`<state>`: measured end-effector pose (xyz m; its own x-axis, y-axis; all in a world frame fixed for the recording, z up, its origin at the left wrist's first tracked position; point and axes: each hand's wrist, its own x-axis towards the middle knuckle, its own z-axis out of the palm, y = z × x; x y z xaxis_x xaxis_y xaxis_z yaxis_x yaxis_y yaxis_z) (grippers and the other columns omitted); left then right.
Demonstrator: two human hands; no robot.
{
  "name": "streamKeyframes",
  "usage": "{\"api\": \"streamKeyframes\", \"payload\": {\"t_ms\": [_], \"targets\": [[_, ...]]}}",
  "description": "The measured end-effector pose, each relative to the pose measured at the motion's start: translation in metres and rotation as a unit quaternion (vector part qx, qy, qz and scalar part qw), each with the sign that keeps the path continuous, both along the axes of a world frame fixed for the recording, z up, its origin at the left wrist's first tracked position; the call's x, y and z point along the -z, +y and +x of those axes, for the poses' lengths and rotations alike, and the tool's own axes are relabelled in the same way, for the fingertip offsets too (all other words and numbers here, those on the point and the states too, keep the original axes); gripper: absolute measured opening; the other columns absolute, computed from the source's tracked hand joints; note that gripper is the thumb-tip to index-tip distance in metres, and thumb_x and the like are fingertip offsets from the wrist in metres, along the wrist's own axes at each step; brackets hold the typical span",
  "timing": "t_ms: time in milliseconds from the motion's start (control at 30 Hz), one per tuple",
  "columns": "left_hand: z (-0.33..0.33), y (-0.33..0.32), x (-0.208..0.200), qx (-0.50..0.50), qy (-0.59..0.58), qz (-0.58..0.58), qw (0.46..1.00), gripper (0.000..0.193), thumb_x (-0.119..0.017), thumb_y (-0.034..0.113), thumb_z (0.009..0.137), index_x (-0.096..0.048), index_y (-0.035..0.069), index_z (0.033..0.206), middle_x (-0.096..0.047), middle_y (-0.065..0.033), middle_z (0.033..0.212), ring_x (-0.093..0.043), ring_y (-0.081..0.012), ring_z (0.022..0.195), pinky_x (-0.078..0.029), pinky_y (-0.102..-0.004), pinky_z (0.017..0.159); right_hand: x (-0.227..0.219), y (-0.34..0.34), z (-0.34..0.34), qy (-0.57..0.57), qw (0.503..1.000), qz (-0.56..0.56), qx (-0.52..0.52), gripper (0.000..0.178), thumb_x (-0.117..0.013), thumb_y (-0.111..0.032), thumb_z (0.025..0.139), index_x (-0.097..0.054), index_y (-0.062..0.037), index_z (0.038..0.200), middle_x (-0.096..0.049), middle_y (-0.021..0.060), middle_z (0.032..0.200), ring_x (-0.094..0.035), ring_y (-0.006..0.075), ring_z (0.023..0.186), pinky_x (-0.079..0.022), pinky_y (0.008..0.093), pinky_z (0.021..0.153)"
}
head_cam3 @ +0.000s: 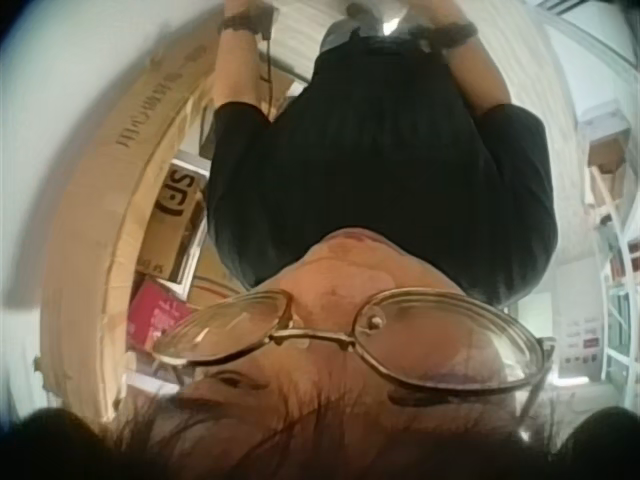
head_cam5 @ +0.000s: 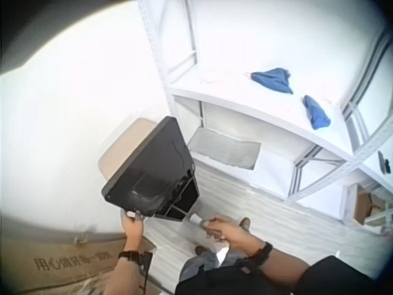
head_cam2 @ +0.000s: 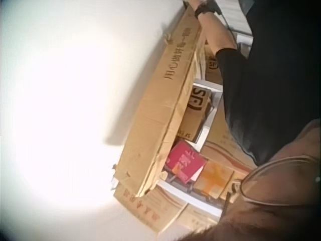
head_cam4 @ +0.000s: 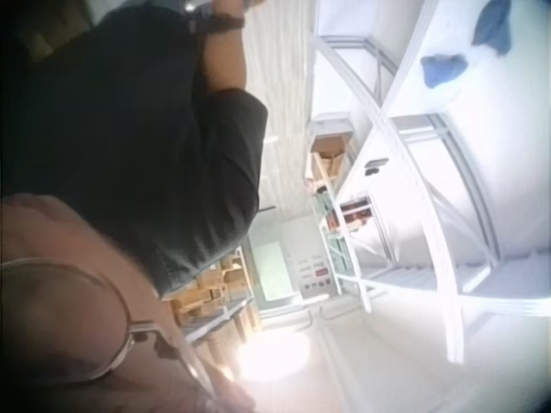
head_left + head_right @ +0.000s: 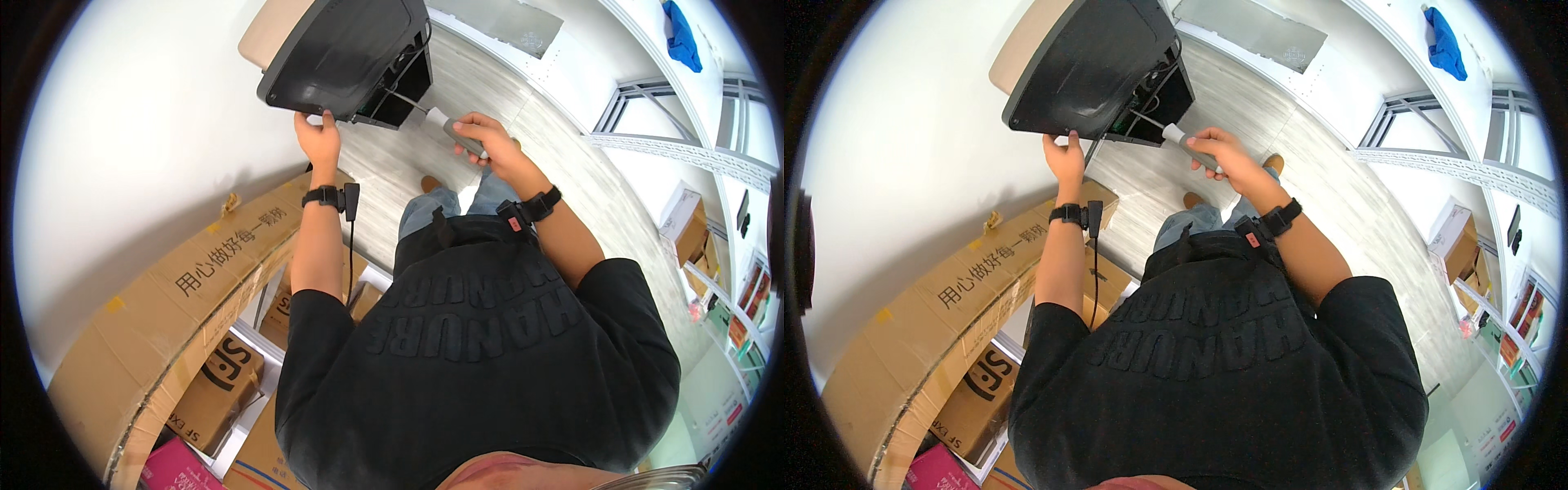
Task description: The person uses a screwdriver to fasten screws into the back panel of a black electronic device mounted on a white shelf. They repeatedly insert and tighten screws at multiple locations along the panel's edge.
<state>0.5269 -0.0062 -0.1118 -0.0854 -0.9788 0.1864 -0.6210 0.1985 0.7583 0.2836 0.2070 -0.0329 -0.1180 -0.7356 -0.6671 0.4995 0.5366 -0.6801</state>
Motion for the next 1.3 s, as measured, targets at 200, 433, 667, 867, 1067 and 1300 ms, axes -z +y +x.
{"api": "streamKeyframes", "payload": {"t_ms": [200, 433, 667, 867, 1067, 1300], "targets": [[-0.022, 0.030, 0.019, -0.031, 0.093, 0.198, 0.975, 0.018, -0.067, 0.012, 0.079, -0.053, 0.002, 0.082, -0.057, -0.0068, 0.071, -0.053, -0.0146, 0.060, -0.045, -0.0286, 0.056, 0.004, 0.029, -0.072, -0.025, 0.998, -0.015, 0.056, 0.029, -0.063, -0.034, 0.083, -0.054, -0.0100, 0.098, -0.060, 0.0036, 0.072, -0.046, 0.0079, 0.053, -0.030, 0.0207, 0.045], [-0.202, 0.057, -0.013, 0.208, 0.163, 0.251, 0.931, 0.004, -0.060, 0.006, 0.086, -0.059, 0.004, 0.088, -0.059, -0.0003, 0.077, -0.053, -0.0065, 0.063, -0.045, -0.0211, 0.058, -0.001, 0.071, -0.179, 0.005, 0.988, -0.064, 0.141, 0.026, -0.063, -0.030, 0.084, -0.056, -0.0087, 0.098, -0.060, 0.0038, 0.072, -0.049, 0.0081, 0.058, -0.034, 0.0214, 0.050], [-0.422, 0.072, -0.042, 0.398, 0.140, 0.145, 0.895, 0.012, -0.063, 0.008, 0.081, -0.062, 0.001, 0.090, -0.061, -0.0022, 0.074, -0.055, -0.0096, 0.065, -0.046, -0.0239, 0.062, -0.024, 0.122, -0.290, 0.042, 0.963, -0.107, 0.243, 0.026, -0.062, -0.027, 0.084, -0.055, -0.0054, 0.098, -0.061, 0.0058, 0.072, -0.050, 0.0084, 0.058, -0.036, 0.0224, 0.051], [-0.560, 0.094, -0.086, 0.512, 0.052, 0.022, 0.857, 0.029, -0.064, 0.015, 0.082, -0.060, 0.003, 0.108, -0.062, -0.0060, 0.084, -0.057, -0.0152, 0.071, -0.048, -0.0279, 0.066, -0.020, 0.147, -0.328, 0.061, 0.930, -0.094, 0.351, 0.023, -0.062, -0.025, 0.085, -0.055, -0.0067, 0.096, -0.061, 0.0066, 0.071, -0.050, 0.0091, 0.058, -0.037, 0.0228, 0.050], [-0.651, 0.088, -0.077, 0.520, -0.010, -0.083, 0.850, 0.033, -0.067, 0.016, 0.079, -0.059, 0.005, 0.110, -0.058, -0.0064, 0.084, -0.057, -0.0208, 0.074, -0.048, -0.0338, 0.064, -0.022, 0.144, -0.345, 0.090, 0.900, -0.078, 0.419, 0.018, -0.061, -0.020, 0.086, -0.055, -0.0078, 0.098, -0.062, 0.0069, 0.072, -0.053, 0.0092, 0.059, -0.039, 0.0217, 0.052], [-0.677, 0.085, -0.078, 0.547, -0.068, -0.095, 0.829, 0.012, -0.065, 0.015, 0.079, -0.065, 0.010, 0.090, -0.060, -0.0058, 0.083, -0.061, -0.0267, 0.068, -0.049, -0.0369, 0.057, -0.040, 0.131, -0.365, 0.120, 0.873, -0.068, 0.468, 0.018, -0.063, -0.014, 0.084, -0.057, -0.0057, 0.098, -0.062, 0.0074, 0.074, -0.056, 0.0103, 0.062, -0.041, 0.0217, 0.054]]}}
